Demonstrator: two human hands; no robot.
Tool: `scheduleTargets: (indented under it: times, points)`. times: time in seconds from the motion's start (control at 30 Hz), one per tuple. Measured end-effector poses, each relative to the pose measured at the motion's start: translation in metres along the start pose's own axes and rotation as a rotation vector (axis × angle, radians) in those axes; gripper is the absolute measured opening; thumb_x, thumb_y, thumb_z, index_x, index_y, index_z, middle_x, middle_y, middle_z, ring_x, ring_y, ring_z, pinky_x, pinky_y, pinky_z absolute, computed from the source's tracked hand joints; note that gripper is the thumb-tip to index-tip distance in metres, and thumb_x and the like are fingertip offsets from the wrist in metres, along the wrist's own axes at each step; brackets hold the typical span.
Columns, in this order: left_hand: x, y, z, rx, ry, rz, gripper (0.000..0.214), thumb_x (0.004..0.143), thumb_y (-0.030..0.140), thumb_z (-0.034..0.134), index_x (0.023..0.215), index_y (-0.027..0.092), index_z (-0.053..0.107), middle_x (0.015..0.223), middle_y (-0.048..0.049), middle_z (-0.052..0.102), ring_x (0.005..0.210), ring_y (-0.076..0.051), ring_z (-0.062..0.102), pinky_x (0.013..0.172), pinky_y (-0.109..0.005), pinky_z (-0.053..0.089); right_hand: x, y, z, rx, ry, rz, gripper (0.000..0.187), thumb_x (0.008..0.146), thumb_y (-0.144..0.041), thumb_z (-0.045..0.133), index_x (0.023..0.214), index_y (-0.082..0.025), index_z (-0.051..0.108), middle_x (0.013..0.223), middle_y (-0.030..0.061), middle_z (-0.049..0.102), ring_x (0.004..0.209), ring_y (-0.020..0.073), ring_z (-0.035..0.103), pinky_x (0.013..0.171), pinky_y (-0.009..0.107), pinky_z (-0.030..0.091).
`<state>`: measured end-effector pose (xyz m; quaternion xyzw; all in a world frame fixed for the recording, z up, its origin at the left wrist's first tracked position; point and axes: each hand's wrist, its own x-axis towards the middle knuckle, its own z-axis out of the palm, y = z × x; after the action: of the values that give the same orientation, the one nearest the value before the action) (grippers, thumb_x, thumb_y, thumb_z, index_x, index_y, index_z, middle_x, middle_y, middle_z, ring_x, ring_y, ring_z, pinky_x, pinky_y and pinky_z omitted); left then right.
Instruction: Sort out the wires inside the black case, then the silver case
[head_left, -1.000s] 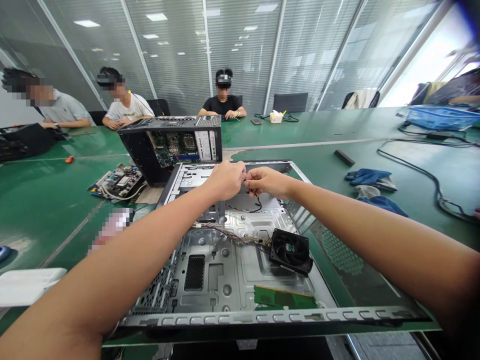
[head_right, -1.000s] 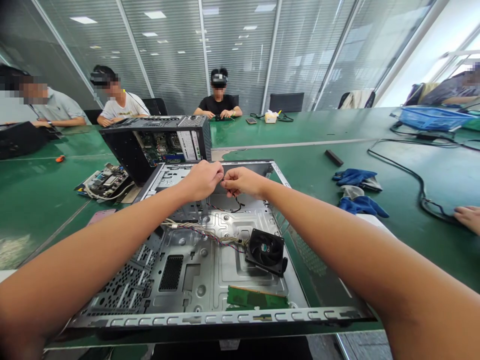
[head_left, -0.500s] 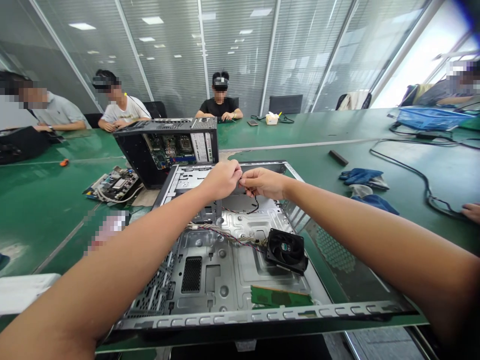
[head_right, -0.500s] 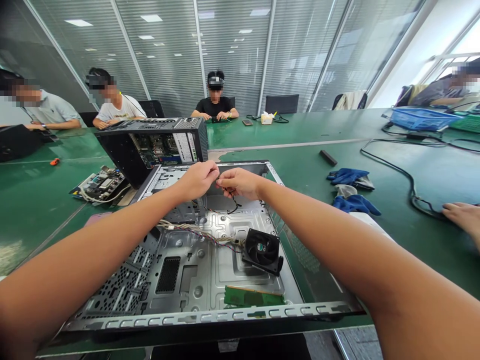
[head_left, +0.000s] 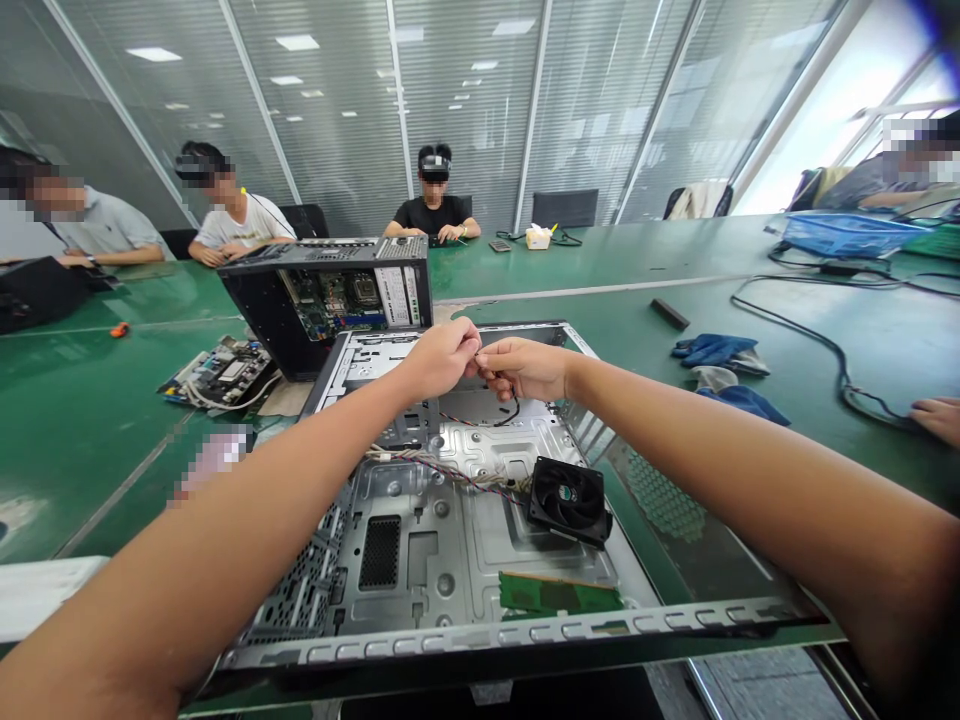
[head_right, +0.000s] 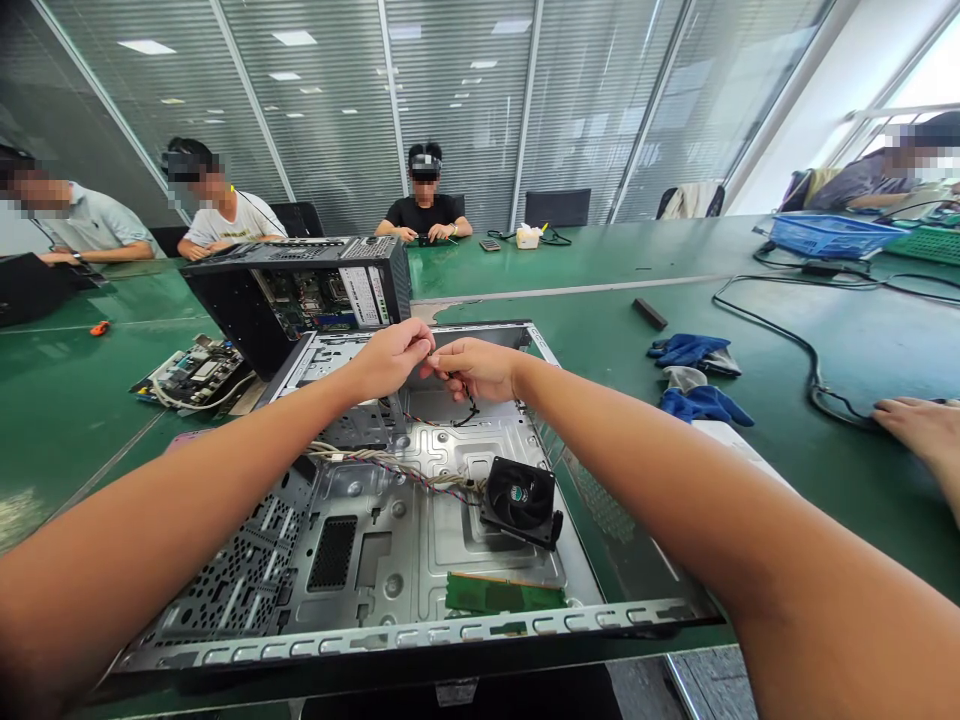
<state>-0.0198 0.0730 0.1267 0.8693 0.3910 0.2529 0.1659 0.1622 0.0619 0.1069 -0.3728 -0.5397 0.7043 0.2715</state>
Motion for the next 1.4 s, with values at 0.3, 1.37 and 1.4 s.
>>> scheduleTargets:
  times: [0.3, 1.37, 1.4]
  points:
    - [0.002, -0.005, 0.002, -0.132, 0.057, -0.016, 0.014, 0.090, 0.021, 0.044, 0.088, 0.018, 0.057, 0.086, -0.0036, 0.066, 0.079, -0.017, 0.057, 0.073, -0.031, 0.043, 0.001, 0.001, -0.010, 0.087, -0.128, 0.127, 0.031, 0.096, -0.040, 0.054, 0.086, -0.012, 0.063, 0.068, -0.0029, 0.046, 0.045, 0.0031, 0.030, 0.035, 0.014, 0.023]
    - [0.002, -0.007, 0.000, 0.259, 0.062, -0.011, 0.028, 0.091, 0.024, 0.042, 0.093, 0.016, 0.069, 0.093, -0.0095, 0.073, 0.087, -0.023, 0.063, 0.078, -0.034, 0.045, 0.008, 0.002, -0.002, -0.133, 0.118, 0.029, 0.037, 0.099, -0.030, 0.045, 0.068, -0.014, 0.058, 0.053, -0.0034, 0.041, 0.043, 0.0058, 0.028, 0.041, 0.019, 0.023]
    - [0.002, -0.007, 0.000, 0.263, 0.060, -0.014, 0.028, 0.091, 0.024, 0.042, 0.092, 0.016, 0.069, 0.091, -0.0090, 0.073, 0.085, -0.023, 0.063, 0.076, -0.034, 0.045, 0.009, 0.003, -0.002, -0.158, 0.117, 0.015, 0.037, 0.099, -0.030, 0.046, 0.068, -0.014, 0.058, 0.053, -0.0038, 0.041, 0.043, 0.0056, 0.028, 0.041, 0.019, 0.022]
